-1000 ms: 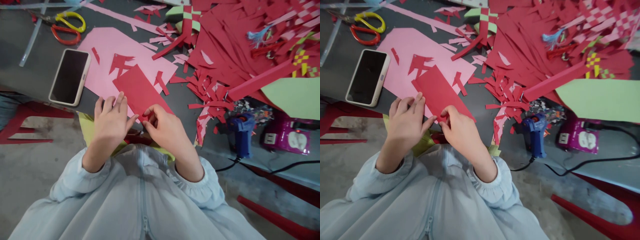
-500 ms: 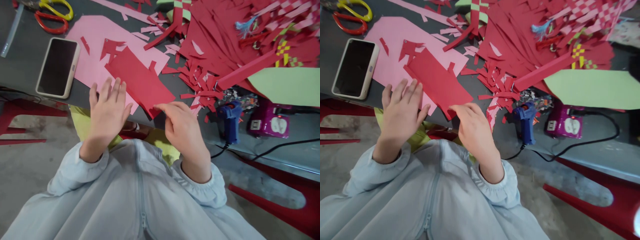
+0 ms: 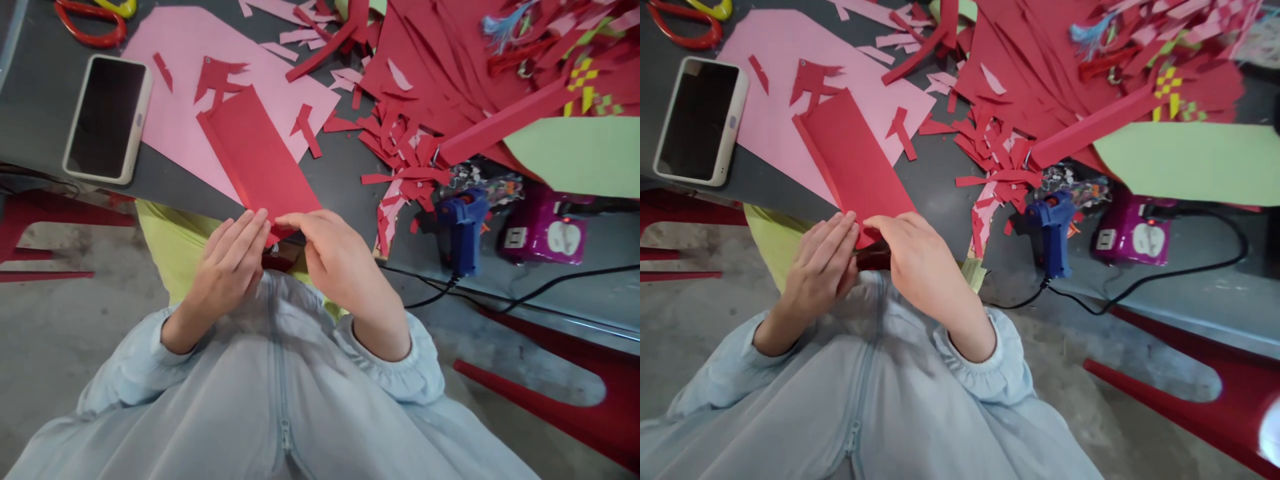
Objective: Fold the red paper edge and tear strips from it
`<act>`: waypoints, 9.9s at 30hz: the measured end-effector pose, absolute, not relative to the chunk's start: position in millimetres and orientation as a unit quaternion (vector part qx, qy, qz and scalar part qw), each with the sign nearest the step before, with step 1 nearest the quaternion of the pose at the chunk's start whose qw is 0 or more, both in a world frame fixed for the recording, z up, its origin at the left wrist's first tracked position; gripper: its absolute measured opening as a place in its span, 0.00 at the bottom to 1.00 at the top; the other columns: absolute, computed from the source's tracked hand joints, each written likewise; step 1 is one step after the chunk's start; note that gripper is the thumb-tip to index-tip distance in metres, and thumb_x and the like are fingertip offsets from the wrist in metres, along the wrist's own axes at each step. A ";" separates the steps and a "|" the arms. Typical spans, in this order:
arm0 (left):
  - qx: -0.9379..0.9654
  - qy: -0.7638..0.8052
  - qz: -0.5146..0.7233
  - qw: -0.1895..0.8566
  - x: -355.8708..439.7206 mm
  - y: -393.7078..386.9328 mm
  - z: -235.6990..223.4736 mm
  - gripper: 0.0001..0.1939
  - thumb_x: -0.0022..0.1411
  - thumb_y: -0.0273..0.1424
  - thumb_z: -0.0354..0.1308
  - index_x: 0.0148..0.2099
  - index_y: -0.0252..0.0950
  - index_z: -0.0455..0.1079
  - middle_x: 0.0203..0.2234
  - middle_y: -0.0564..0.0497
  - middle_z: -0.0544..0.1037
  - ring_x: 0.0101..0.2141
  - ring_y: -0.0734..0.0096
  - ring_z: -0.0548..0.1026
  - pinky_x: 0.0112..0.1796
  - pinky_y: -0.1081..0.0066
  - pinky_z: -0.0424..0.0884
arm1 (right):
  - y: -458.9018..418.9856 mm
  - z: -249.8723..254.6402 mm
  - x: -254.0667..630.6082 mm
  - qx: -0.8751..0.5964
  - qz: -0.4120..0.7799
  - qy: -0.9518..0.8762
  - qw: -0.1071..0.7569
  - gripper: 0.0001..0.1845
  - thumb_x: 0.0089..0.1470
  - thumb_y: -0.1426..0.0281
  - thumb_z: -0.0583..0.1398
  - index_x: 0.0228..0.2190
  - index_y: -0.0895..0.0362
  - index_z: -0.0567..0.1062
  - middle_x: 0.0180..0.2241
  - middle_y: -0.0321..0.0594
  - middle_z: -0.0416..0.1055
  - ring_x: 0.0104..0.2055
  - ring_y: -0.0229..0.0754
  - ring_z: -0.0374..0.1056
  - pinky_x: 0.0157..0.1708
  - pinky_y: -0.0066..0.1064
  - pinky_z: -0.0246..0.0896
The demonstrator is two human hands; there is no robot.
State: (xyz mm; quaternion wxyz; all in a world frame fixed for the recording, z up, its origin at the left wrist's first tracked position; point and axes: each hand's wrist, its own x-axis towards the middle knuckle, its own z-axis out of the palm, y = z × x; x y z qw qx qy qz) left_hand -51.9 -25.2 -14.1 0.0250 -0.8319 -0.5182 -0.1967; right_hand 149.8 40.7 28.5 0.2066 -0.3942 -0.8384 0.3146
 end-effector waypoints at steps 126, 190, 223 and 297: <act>-0.843 -0.488 -0.208 0.085 -78.0 7.9 27.6 0.24 0.67 0.29 0.57 0.64 0.43 0.63 0.58 0.46 0.76 0.61 0.59 0.70 0.63 0.54 0.58 | 54.0 19.1 199.5 -0.450 0.090 -0.834 0.305 0.06 0.63 0.67 0.59 0.33 0.53 0.74 0.35 0.44 0.79 0.39 0.48 0.72 0.44 0.42 0.66; -0.919 -0.374 -0.107 0.066 -25.6 37.5 16.3 0.19 0.70 0.32 0.55 0.60 0.36 0.71 0.49 0.42 0.80 0.46 0.59 0.78 0.60 0.47 0.66 | -4.4 17.9 171.8 -0.597 -0.017 -0.792 0.124 0.22 0.64 0.76 0.54 0.54 0.54 0.78 0.20 0.32 0.67 0.24 0.36 0.60 0.24 0.32 0.49; -0.910 -0.398 -0.086 0.076 -19.7 29.1 14.6 0.23 0.69 0.33 0.57 0.65 0.42 0.65 0.51 0.43 0.78 0.53 0.55 0.75 0.62 0.40 0.62 | -9.7 14.0 165.3 -0.656 0.121 -0.743 0.048 0.31 0.60 0.75 0.48 0.63 0.67 0.66 0.20 0.37 0.74 0.22 0.38 0.66 0.21 0.29 0.49; -0.862 -0.493 -0.095 0.065 -7.6 2.2 3.9 0.26 0.70 0.31 0.55 0.67 0.40 0.58 0.59 0.32 0.73 0.60 0.50 0.72 0.61 0.45 0.65 | 50.2 31.9 177.3 -0.638 0.214 -0.721 0.166 0.06 0.56 0.67 0.63 0.28 0.55 0.75 0.28 0.37 0.76 0.31 0.40 0.69 0.32 0.31 0.56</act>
